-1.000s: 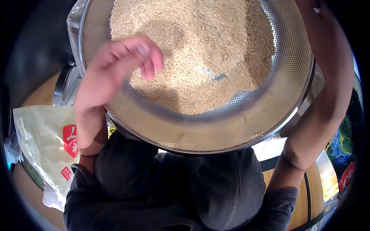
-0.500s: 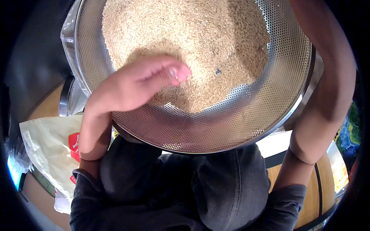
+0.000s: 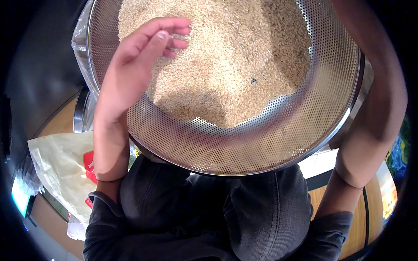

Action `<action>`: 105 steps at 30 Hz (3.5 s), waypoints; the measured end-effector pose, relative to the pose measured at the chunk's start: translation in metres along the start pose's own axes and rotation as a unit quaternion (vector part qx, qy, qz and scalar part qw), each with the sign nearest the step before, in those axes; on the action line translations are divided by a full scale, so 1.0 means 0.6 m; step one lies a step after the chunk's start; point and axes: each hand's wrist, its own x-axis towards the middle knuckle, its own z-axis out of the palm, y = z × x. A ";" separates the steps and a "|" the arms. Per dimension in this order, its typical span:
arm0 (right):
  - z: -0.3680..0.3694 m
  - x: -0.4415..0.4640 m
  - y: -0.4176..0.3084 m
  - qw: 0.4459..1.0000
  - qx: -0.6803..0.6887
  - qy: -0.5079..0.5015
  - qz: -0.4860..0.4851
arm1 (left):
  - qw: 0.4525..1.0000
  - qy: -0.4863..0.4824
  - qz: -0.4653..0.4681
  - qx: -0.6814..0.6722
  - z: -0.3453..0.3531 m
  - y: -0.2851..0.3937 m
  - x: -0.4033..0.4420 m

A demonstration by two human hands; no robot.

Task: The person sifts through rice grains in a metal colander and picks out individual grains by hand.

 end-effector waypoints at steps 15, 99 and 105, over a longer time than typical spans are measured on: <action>0.005 0.005 0.003 1.000 0.006 -0.012 -0.001 | 0.941 -0.291 0.130 0.111 0.098 0.036 -0.060; -0.078 0.035 -0.020 1.000 -0.014 -0.024 0.009 | 0.983 0.165 0.004 -0.081 -0.034 0.031 -0.068; -0.031 0.026 -0.074 0.995 0.064 -0.021 -0.077 | 0.947 0.151 0.106 0.263 -0.041 0.016 -0.102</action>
